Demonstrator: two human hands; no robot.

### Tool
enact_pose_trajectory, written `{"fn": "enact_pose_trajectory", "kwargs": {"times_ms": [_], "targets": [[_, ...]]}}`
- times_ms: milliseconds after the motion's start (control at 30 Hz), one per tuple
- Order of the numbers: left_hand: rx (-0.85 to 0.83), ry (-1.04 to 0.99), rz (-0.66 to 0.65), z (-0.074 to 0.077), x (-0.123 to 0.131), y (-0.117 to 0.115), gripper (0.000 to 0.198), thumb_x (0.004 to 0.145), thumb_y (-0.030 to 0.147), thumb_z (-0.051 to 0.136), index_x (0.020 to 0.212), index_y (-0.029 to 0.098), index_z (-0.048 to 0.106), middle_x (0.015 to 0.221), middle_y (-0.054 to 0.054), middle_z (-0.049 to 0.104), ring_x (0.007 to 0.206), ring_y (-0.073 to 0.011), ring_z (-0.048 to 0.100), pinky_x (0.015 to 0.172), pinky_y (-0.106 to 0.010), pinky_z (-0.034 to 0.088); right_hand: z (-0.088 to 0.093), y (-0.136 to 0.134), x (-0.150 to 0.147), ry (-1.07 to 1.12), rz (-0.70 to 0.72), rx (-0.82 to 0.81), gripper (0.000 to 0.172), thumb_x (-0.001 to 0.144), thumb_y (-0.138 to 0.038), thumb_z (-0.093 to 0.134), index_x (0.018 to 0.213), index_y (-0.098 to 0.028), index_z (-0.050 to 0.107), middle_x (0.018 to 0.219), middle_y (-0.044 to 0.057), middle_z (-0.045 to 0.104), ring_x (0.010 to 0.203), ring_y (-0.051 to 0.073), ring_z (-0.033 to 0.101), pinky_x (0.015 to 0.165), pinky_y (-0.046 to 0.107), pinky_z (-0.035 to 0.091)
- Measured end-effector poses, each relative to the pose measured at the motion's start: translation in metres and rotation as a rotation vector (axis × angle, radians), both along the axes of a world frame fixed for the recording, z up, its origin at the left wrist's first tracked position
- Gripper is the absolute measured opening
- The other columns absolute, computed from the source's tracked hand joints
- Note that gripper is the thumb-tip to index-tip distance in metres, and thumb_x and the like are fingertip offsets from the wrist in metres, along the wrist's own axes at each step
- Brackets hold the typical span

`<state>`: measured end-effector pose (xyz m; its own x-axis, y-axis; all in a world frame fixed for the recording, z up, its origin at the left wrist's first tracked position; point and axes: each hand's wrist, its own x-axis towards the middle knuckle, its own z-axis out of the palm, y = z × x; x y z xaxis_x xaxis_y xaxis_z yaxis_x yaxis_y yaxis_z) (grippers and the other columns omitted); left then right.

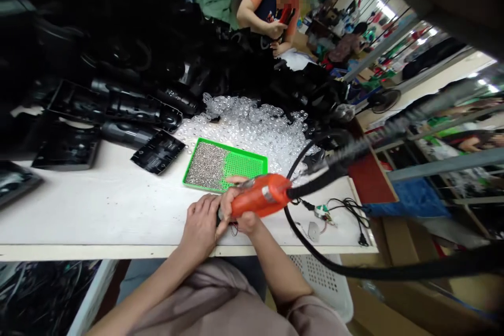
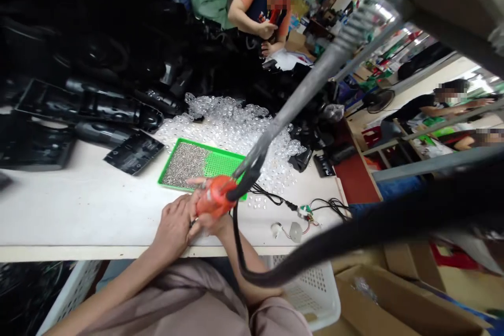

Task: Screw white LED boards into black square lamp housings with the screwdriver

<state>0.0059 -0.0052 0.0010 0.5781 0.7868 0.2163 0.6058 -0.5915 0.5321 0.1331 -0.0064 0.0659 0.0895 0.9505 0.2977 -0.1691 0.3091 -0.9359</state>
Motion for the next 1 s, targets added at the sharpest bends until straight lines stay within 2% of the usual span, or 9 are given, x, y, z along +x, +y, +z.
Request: {"fn": "enact_pose_trajectory", "kwargs": {"times_ms": [67,133,233,333,433,567,700,800,1000], "targets": [[-0.056,-0.002,-0.019,0.002,-0.003,0.001,0.05,0.09,0.041,0.052,0.133,0.017,0.043,0.126,-0.015,0.058,0.123,-0.032,0.047,0.096,-0.046,0.035,0.017,-0.008,0.018,-0.028,0.001,0.013,0.062,0.073,-0.069,0.059,0.117,-0.025,0.05,0.065,-0.003,0.056,0.052,0.014,0.054,0.058,0.033,0.053],[-0.128,-0.004,-0.071,0.004,-0.008,0.003,0.068,0.084,0.05,0.061,0.139,0.018,0.037,0.134,-0.015,0.053,0.128,-0.0328,0.043,0.1,-0.046,0.034,0.032,-0.022,0.044,-0.196,-0.03,-0.006,0.051,0.079,-0.054,0.062,0.12,-0.024,0.053,0.091,0.006,0.065,0.083,0.021,0.065,0.082,0.042,0.053],[-0.205,0.002,-0.14,0.006,-0.016,0.007,0.088,0.075,0.052,0.072,0.144,0.017,0.03,0.141,-0.016,0.047,0.132,-0.034,0.039,0.103,-0.047,0.032,0.035,-0.043,0.078,-0.576,-0.166,-0.133,0.047,0.085,-0.041,0.06,0.129,-0.026,0.052,0.117,0.01,0.063,0.111,0.025,0.059,0.099,0.049,0.044],[-0.223,-0.012,-0.147,0.006,-0.019,0.01,0.079,0.077,0.047,0.071,0.142,0.022,0.034,0.139,-0.013,0.051,0.132,-0.0322,0.04,0.103,-0.045,0.032,0.017,-0.051,0.08,-1.008,-0.09,-0.27,0.042,0.084,-0.038,0.063,0.124,-0.026,0.06,0.111,0.008,0.067,0.106,0.025,0.06,0.095,0.046,0.046],[-0.212,-0.038,-0.149,0.006,-0.019,0.011,0.069,0.079,0.049,0.069,0.137,0.023,0.041,0.132,-0.01,0.056,0.127,-0.0309,0.043,0.101,-0.044,0.032,-0.005,-0.049,0.058,-1.199,-0.044,-0.26,0.032,0.086,-0.037,0.062,0.115,-0.024,0.066,0.095,0.005,0.068,0.091,0.022,0.061,0.083,0.036,0.048],[-0.203,-0.049,-0.157,0.009,-0.016,0.011,0.067,0.077,0.05,0.07,0.132,0.021,0.045,0.127,-0.009,0.059,0.118,-0.0293,0.047,0.098,-0.043,0.032,-0.017,-0.047,0.035,-1.213,-0.089,-0.23,0.022,0.089,-0.035,0.058,0.105,-0.022,0.065,0.083,0.002,0.067,0.083,0.019,0.06,0.077,0.031,0.043],[-0.208,-0.012,-0.162,0.018,-0.015,0.011,0.063,0.077,0.047,0.071,0.13,0.022,0.047,0.125,-0.01,0.059,0.112,-0.0291,0.05,0.095,-0.043,0.032,-0.015,-0.051,0.031,-1.373,-0.207,-0.189,0.019,0.092,-0.032,0.054,0.103,-0.019,0.063,0.088,0.005,0.067,0.085,0.022,0.057,0.077,0.034,0.036],[-0.209,0.012,-0.178,0.024,-0.015,0.011,0.062,0.077,0.046,0.071,0.129,0.022,0.048,0.125,-0.01,0.059,0.111,-0.029,0.05,0.095,-0.042,0.032,-0.011,-0.053,0.034,-1.463,-0.159,-0.161,0.019,0.092,-0.033,0.053,0.102,-0.02,0.063,0.087,0.005,0.067,0.085,0.023,0.056,0.077,0.036,0.031],[-0.219,0.009,-0.184,0.026,-0.013,0.007,0.062,0.077,0.045,0.071,0.129,0.022,0.047,0.124,-0.009,0.06,0.11,-0.0283,0.051,0.093,-0.042,0.033,-0.021,-0.058,0.036,-1.218,-0.173,-0.181,0.019,0.094,-0.035,0.049,0.101,-0.021,0.06,0.085,0.002,0.066,0.082,0.019,0.054,0.074,0.032,0.031]]}}
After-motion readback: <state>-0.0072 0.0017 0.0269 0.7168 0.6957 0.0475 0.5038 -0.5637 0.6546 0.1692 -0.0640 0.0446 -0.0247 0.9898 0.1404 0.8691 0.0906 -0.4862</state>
